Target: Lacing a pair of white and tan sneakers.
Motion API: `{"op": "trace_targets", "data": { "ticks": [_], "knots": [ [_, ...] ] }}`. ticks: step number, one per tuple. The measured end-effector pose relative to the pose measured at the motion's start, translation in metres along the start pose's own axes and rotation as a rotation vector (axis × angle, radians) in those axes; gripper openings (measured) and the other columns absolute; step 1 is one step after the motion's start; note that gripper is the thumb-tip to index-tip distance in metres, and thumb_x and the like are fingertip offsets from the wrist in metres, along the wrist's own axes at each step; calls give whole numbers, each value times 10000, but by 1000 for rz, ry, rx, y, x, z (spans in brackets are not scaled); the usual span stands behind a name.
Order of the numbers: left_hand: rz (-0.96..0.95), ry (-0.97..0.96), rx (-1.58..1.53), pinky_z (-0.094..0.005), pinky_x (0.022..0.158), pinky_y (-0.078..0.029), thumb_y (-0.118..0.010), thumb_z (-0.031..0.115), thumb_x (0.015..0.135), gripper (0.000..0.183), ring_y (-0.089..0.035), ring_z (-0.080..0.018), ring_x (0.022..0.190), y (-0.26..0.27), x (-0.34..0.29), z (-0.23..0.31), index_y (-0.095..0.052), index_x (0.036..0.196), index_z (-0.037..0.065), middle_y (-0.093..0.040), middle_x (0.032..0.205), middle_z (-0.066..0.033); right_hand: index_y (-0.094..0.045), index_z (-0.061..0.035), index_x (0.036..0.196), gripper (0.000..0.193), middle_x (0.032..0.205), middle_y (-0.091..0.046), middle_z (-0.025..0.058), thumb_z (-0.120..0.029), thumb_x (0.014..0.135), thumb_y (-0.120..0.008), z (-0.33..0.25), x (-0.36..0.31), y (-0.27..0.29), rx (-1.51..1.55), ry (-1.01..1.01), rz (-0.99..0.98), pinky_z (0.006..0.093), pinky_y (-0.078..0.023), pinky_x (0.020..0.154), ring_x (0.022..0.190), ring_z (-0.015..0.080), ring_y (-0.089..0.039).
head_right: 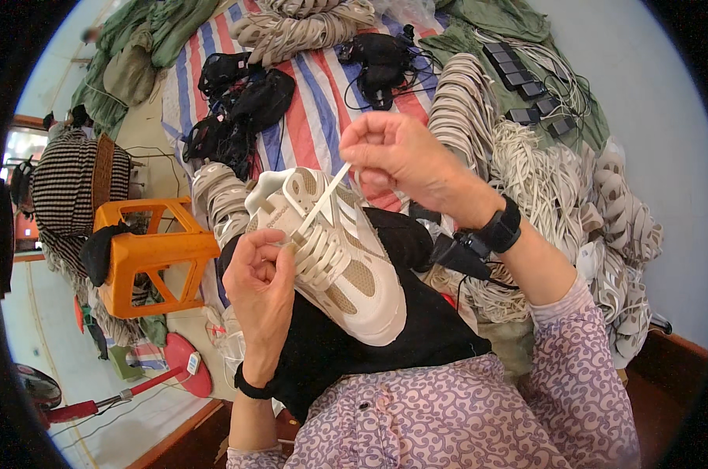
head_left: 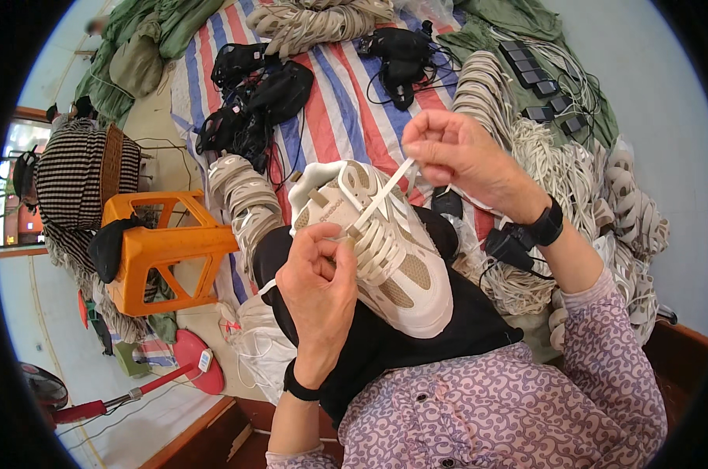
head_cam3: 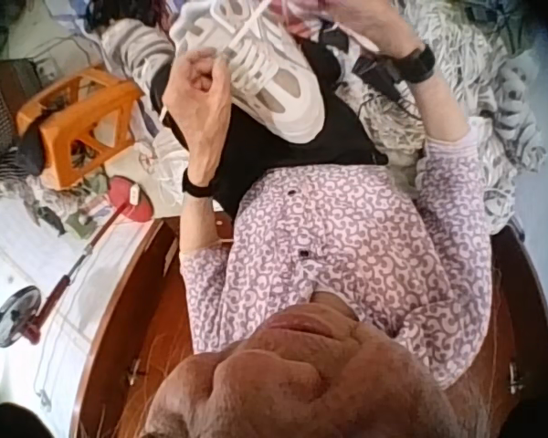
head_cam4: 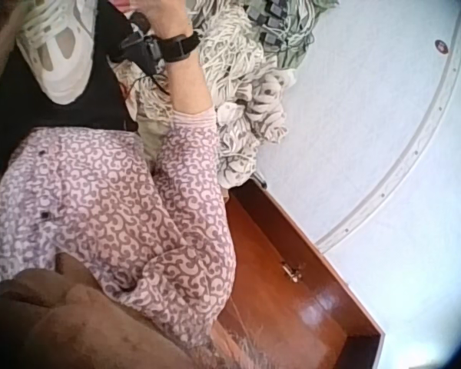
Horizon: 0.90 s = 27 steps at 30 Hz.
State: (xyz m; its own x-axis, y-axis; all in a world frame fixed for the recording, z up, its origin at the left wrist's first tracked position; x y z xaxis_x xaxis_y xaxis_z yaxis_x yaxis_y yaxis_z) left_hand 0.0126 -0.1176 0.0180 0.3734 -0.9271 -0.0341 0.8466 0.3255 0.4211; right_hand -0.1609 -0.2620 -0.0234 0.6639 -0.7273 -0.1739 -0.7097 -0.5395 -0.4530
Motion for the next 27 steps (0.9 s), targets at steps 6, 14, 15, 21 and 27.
{"op": "trace_targets", "data": {
  "ticks": [6,14,15,21,27],
  "knots": [
    [20,-16,139,-176,515,-344,-654,-9,893,125,-454,-1,573,-3,3,5,-634,1017,-18,-598,722,23,-593,-44,987,91,765,-498,-51,-87,952,-666,-16,1,16,-29,61,33,179,-317,522,576,24,-400],
    [169,-311,393,-242,517,-507,-716,-79,785,318,-596,-151,640,13,-4,24,-634,1082,-2,-563,1112,-129,-631,-33,987,94,753,-549,-48,-104,947,-679,-32,4,35,-117,150,36,170,-351,515,591,23,-454],
    [178,-333,412,-242,517,-507,-716,-79,785,318,-596,-151,640,15,-5,24,-634,1082,-2,-563,1112,-129,-638,-32,979,99,744,-561,-44,-117,950,-680,-30,3,35,-153,132,39,175,-352,505,581,23,-458],
    [129,-125,379,-264,498,-457,-697,-27,842,253,-560,-154,583,24,-6,11,-595,1074,-13,-580,1005,-133,-698,-21,923,196,706,-617,-20,-209,969,-665,13,-17,12,-586,-233,-151,203,-356,457,530,31,-474],
    [139,-195,455,-305,494,-436,-691,7,863,202,-555,-167,554,26,-6,23,-616,1051,13,-569,806,-80,-705,-10,948,177,762,-665,20,-184,942,-675,26,-23,-25,-508,-210,-140,247,-415,507,596,70,-549]
  ]
}}
Point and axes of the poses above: each hand's wrist, its own x-axis towards the middle knuckle, its own y-axis out of the back of the hand, z = x × y, the point moved 8 cm from there along x, towards the middle knuckle
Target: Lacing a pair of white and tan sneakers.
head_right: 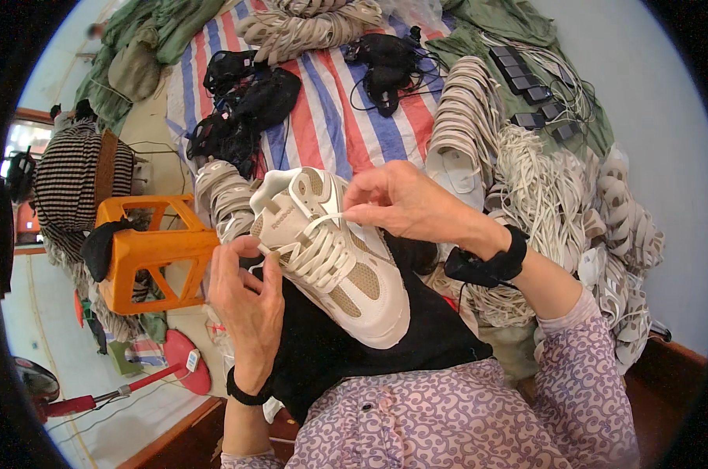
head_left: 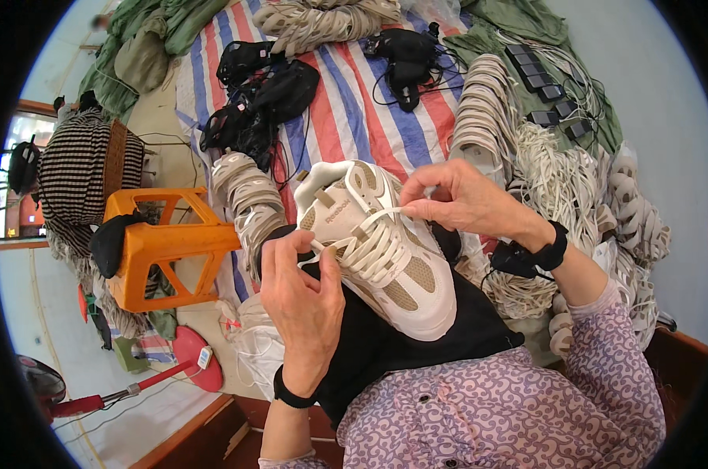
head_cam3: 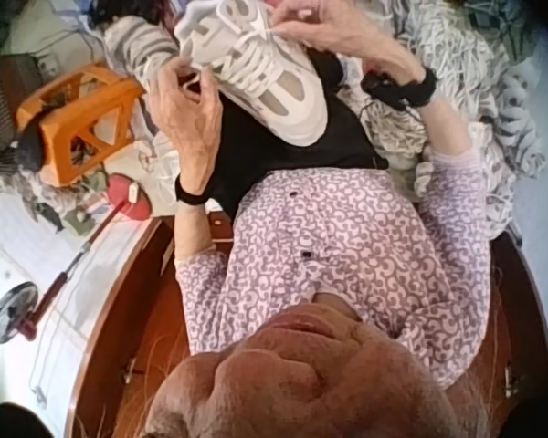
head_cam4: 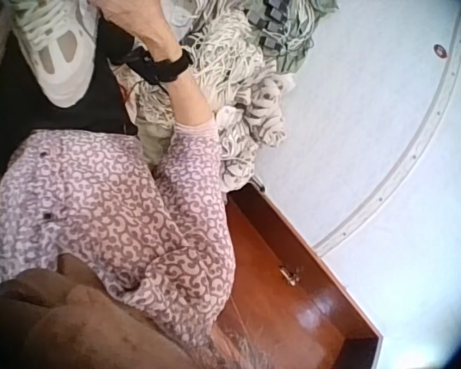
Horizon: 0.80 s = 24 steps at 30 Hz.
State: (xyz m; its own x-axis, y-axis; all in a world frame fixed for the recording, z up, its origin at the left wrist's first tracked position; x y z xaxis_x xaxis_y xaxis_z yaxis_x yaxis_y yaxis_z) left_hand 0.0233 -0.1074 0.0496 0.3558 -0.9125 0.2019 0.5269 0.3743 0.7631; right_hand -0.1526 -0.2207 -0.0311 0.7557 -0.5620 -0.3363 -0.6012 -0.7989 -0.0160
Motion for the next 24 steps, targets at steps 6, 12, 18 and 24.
{"op": "trace_targets", "data": {
  "ticks": [6,12,18,24],
  "knots": [
    [-82,-241,210,-381,512,-468,-689,48,870,155,-620,-292,600,-10,-10,22,-668,1023,65,-592,737,-110,-654,22,964,150,845,-648,131,-57,841,-682,-54,-7,-23,-382,571,180,360,-485,680,772,260,-633],
    [-259,-239,426,-423,508,-476,-652,92,901,126,-631,-333,548,-19,-9,21,-620,988,6,-602,592,-182,-655,14,981,154,881,-634,132,0,830,-683,-53,-9,-32,-440,631,258,375,-488,695,811,303,-628],
    [-427,67,-57,-340,470,-422,-626,79,896,132,-583,-269,463,-35,8,-7,-598,887,-50,-596,545,-168,-674,8,991,158,885,-645,109,5,835,-692,-46,-13,-27,-366,619,274,347,-486,710,810,263,-622],
    [-375,501,-593,-210,475,-301,-623,86,905,112,-401,-5,539,-44,-9,-26,-614,865,-18,-524,608,77,-680,7,968,132,862,-649,95,3,836,-688,-35,-13,-22,-285,500,278,330,-461,681,772,230,-594]
  ]
}}
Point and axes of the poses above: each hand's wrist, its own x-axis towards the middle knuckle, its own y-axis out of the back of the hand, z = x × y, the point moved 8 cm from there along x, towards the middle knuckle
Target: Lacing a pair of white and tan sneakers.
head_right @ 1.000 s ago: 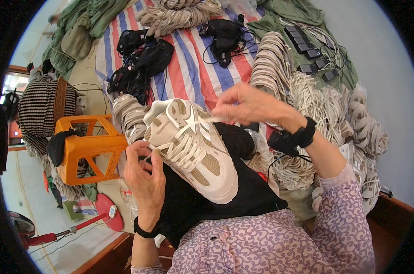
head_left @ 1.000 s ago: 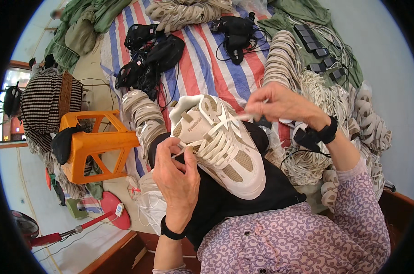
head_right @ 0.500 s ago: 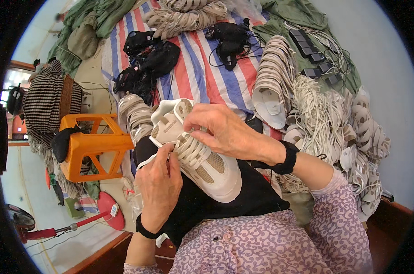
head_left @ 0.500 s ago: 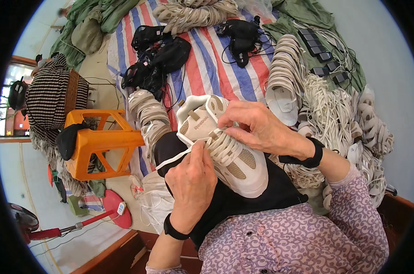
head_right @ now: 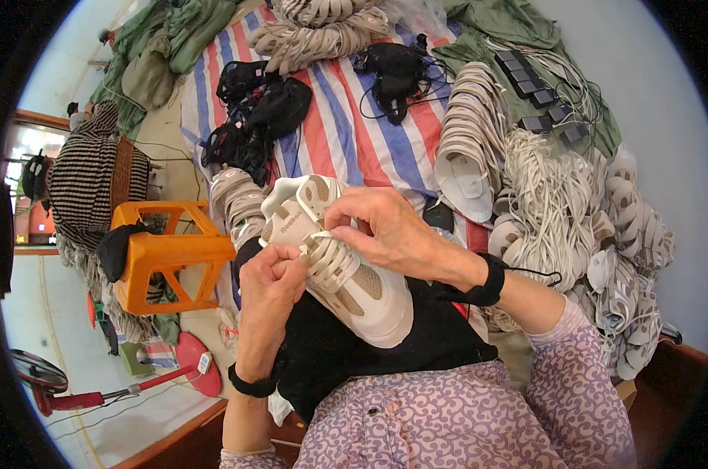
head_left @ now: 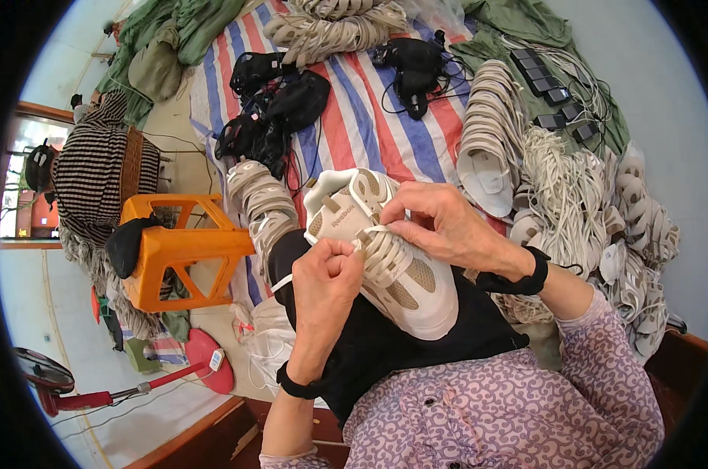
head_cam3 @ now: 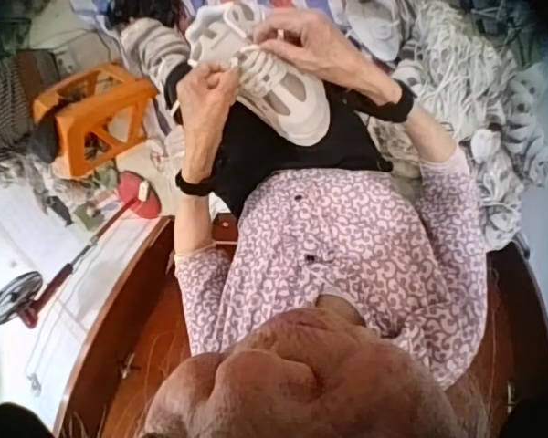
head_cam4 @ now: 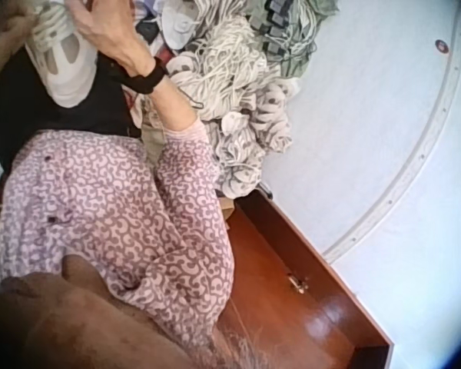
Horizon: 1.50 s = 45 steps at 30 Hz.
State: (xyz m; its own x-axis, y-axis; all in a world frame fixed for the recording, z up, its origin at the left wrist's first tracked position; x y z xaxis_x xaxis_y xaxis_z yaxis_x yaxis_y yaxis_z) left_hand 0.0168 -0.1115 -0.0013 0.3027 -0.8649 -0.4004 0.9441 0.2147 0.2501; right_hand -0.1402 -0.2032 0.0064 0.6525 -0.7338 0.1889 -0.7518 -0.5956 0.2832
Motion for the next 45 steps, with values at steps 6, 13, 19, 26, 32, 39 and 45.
{"op": "trace_targets", "data": {
  "ticks": [6,13,19,26,32,39,45],
  "knots": [
    [-61,161,-419,-185,486,-235,-636,65,938,54,-361,3,555,3,-31,-1,-641,911,19,-494,691,88,-684,2,964,131,857,-644,95,16,833,-688,-9,3,2,-16,88,43,334,-474,698,807,233,-617],
    [-14,-66,-148,-166,521,-393,-617,44,970,85,-525,-30,608,16,-32,1,-670,1010,-9,-588,842,10,-668,-21,1000,199,924,-569,126,4,803,-670,-35,15,-20,-97,267,-80,396,-480,742,868,303,-603],
    [60,-352,-49,-189,603,-497,-586,-29,961,108,-607,-64,660,14,-30,13,-642,1053,-24,-612,998,-34,-618,-25,942,197,923,-528,120,-41,758,-687,-48,21,-41,-385,469,-134,419,-479,751,873,308,-583],
    [19,-199,-89,-200,587,-490,-562,-31,967,176,-652,-77,680,11,-23,5,-585,1141,-40,-605,937,-32,-567,-19,890,158,890,-528,112,-45,786,-683,-45,10,-42,-298,461,57,426,-484,662,779,314,-602],
    [-40,-194,-155,-184,570,-466,-614,20,968,116,-600,-51,645,9,-17,5,-637,1052,-57,-596,891,-14,-590,-19,916,183,907,-554,112,-45,788,-718,-40,9,-28,-249,386,70,403,-492,667,792,314,-622],
    [34,-216,-44,-190,530,-405,-655,22,939,90,-520,-28,612,11,-13,6,-673,943,-65,-566,787,16,-594,20,903,133,920,-564,153,-10,822,-694,-11,9,-5,-91,85,19,408,-479,680,787,330,-605],
    [224,-343,257,-232,498,-377,-673,2,875,63,-490,-48,538,9,-12,19,-676,856,-58,-584,663,-12,-540,36,916,135,896,-528,179,30,830,-645,-18,6,-12,-182,217,15,422,-482,663,796,345,-610]
  ]
}}
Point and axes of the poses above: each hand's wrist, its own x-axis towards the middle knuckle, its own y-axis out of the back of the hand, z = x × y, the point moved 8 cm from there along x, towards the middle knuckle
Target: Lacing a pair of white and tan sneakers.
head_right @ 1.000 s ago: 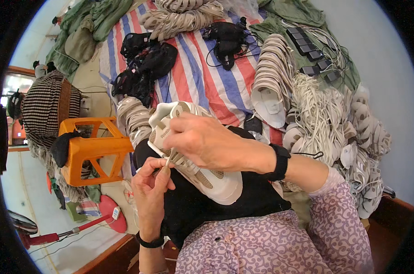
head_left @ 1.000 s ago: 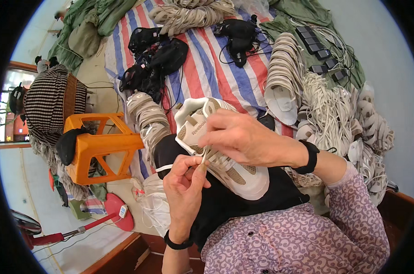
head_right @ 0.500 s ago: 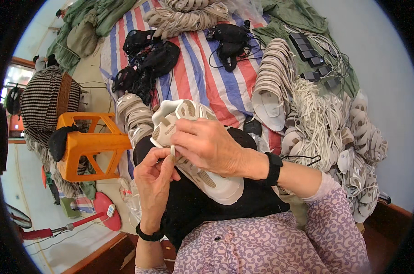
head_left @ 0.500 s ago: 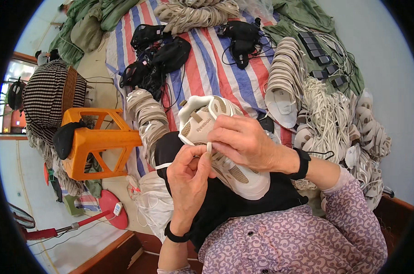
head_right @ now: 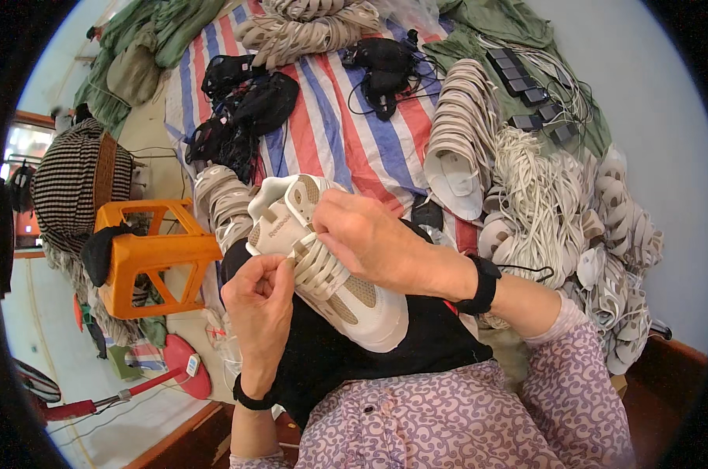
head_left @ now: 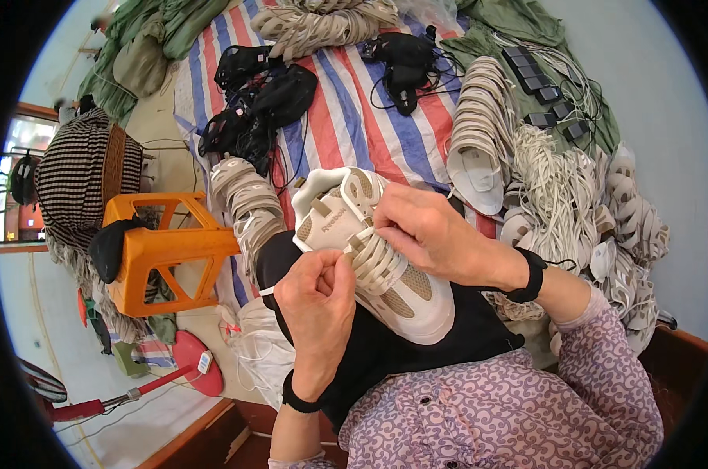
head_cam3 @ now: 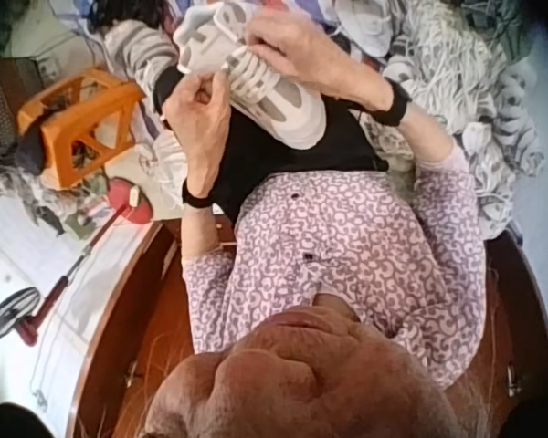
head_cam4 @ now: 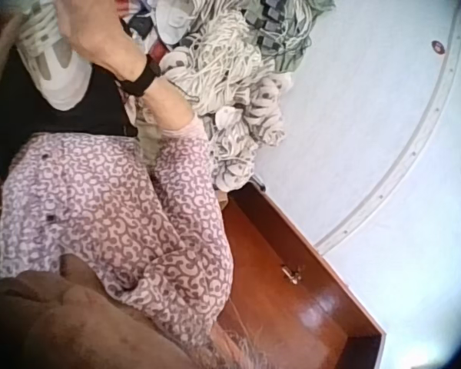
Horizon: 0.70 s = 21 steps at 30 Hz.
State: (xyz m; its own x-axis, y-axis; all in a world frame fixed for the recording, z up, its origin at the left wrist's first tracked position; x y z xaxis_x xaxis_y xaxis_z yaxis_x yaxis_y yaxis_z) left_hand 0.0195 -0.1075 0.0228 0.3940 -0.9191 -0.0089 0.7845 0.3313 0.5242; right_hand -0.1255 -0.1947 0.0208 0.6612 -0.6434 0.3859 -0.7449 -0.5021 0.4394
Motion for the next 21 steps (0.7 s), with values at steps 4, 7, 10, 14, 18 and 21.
{"op": "trace_targets", "data": {
  "ticks": [4,7,10,14,18,21],
  "knots": [
    [21,-56,168,-293,490,-402,-677,27,839,92,-514,-134,476,-2,5,11,-661,790,-48,-580,587,-78,-512,40,905,152,928,-521,171,38,802,-623,-9,-6,-8,-263,74,-43,397,-507,599,714,323,-620],
    [29,-61,228,-327,496,-417,-678,46,827,122,-537,-189,467,-4,7,15,-641,753,-44,-581,580,-110,-513,32,892,161,944,-524,162,21,781,-629,-12,-10,-13,-411,128,-54,371,-505,557,665,290,-609],
    [46,-62,230,-345,504,-428,-681,52,826,140,-543,-231,463,-5,6,16,-621,727,-27,-569,564,-102,-510,32,878,174,937,-525,163,7,756,-632,-15,-12,-12,-477,171,-46,364,-506,540,648,273,-608],
    [37,-138,385,-355,510,-434,-696,50,820,108,-569,-253,521,-12,10,20,-618,764,1,-552,595,-88,-502,23,894,160,893,-512,167,-24,783,-607,-16,-9,3,-588,190,10,383,-514,512,625,302,-624],
    [124,-297,431,-378,536,-471,-712,33,811,118,-610,-265,649,-8,10,31,-619,884,38,-581,866,-104,-501,-23,864,146,813,-497,151,-18,783,-622,4,-2,52,-596,96,236,363,-481,497,655,337,-571],
    [118,-143,350,-332,565,-508,-707,7,821,174,-624,-238,710,4,6,18,-607,964,20,-568,1072,-125,-528,0,882,152,735,-532,65,35,821,-663,16,-9,57,-356,25,194,271,-436,484,585,166,-573]
  ]
}}
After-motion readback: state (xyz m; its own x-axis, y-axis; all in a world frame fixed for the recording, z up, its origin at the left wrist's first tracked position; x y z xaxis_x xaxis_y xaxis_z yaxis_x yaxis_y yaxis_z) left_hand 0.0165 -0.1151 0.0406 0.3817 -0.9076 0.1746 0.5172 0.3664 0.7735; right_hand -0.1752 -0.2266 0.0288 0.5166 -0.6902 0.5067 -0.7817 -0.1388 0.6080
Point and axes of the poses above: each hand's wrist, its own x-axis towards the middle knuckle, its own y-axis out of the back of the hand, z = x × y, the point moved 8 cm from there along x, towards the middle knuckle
